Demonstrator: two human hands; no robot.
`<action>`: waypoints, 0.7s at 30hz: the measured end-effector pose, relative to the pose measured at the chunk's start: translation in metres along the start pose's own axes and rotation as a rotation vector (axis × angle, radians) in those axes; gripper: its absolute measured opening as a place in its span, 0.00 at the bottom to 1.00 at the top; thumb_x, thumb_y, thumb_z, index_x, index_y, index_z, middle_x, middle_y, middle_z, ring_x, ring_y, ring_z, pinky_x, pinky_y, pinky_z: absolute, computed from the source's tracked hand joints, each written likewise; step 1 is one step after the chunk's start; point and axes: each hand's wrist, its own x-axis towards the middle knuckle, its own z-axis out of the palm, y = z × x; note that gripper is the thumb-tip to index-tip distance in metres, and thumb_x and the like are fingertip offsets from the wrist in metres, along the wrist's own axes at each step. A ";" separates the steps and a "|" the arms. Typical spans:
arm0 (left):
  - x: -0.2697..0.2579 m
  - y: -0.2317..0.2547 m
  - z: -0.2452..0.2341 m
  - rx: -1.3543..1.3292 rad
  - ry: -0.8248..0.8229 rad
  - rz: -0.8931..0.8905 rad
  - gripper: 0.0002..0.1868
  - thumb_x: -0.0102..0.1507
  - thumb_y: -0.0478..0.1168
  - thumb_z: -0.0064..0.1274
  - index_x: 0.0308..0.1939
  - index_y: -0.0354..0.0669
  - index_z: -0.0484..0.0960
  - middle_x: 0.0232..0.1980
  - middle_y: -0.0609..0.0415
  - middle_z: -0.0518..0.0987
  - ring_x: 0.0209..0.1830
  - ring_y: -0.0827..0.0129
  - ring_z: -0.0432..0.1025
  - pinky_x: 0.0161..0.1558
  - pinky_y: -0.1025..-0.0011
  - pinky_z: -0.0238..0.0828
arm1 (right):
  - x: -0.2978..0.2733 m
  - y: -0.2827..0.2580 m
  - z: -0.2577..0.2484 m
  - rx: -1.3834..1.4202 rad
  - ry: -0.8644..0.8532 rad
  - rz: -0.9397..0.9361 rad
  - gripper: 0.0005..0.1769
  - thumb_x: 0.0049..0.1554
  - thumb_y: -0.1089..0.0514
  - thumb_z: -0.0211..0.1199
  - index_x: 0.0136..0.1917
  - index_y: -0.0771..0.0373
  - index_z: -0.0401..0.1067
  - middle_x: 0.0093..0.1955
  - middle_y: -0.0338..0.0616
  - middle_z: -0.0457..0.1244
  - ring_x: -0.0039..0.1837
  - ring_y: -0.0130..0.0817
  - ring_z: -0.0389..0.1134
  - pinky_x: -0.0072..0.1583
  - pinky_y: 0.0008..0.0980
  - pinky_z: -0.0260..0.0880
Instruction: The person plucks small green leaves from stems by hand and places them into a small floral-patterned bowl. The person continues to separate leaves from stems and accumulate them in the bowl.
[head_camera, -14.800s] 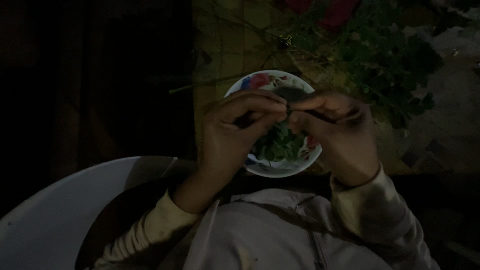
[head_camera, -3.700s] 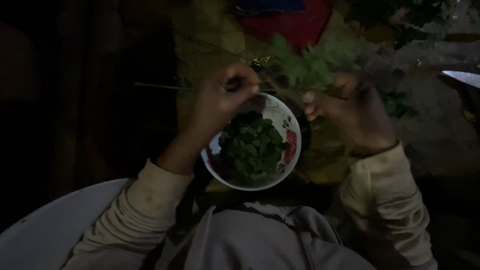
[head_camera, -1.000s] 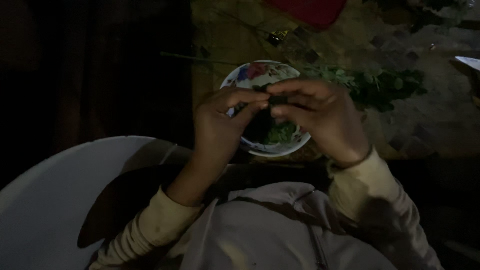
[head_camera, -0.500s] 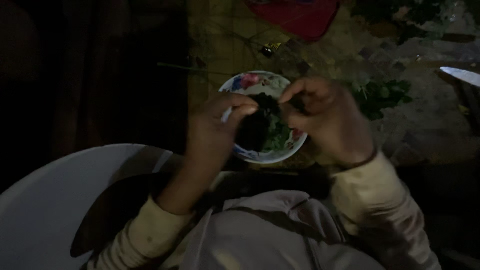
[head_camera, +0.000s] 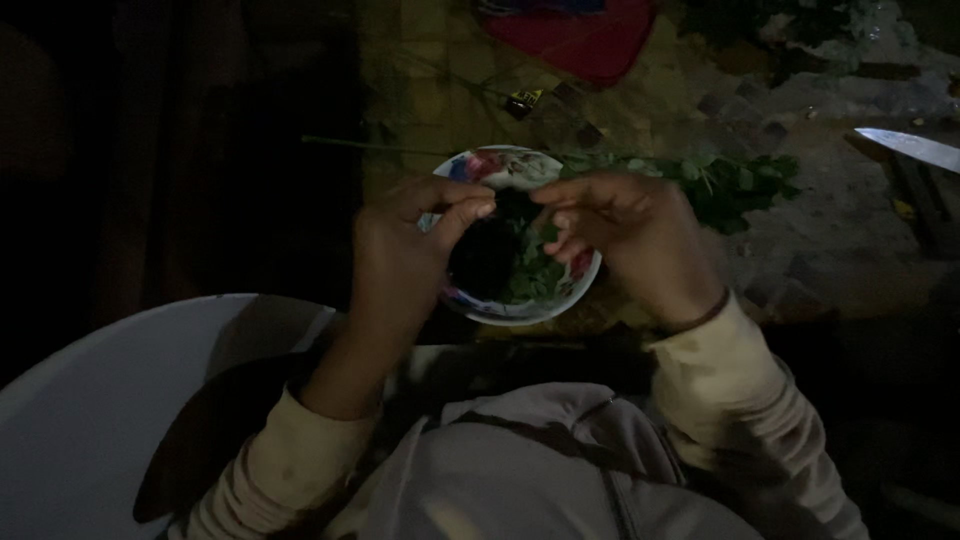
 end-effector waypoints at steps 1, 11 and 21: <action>0.001 -0.001 0.001 -0.040 -0.011 0.016 0.07 0.65 0.38 0.64 0.42 0.38 0.89 0.43 0.51 0.87 0.43 0.69 0.82 0.47 0.70 0.79 | 0.000 0.000 0.002 -0.017 0.010 -0.009 0.14 0.62 0.62 0.63 0.60 0.64 0.79 0.50 0.48 0.74 0.45 0.34 0.78 0.45 0.36 0.82; 0.028 -0.012 0.039 -0.293 -0.331 -0.255 0.15 0.65 0.47 0.62 0.43 0.37 0.90 0.38 0.50 0.86 0.37 0.69 0.77 0.42 0.69 0.75 | -0.014 -0.004 0.005 -0.255 0.244 -0.294 0.18 0.57 0.64 0.74 0.61 0.57 0.80 0.50 0.45 0.72 0.45 0.35 0.74 0.45 0.36 0.76; 0.046 -0.007 0.049 0.015 -0.603 -0.135 0.15 0.63 0.52 0.64 0.36 0.43 0.92 0.34 0.51 0.87 0.33 0.69 0.80 0.39 0.66 0.78 | -0.037 0.025 -0.011 -0.237 0.344 -0.448 0.06 0.60 0.66 0.74 0.49 0.58 0.81 0.47 0.42 0.69 0.46 0.38 0.71 0.46 0.38 0.72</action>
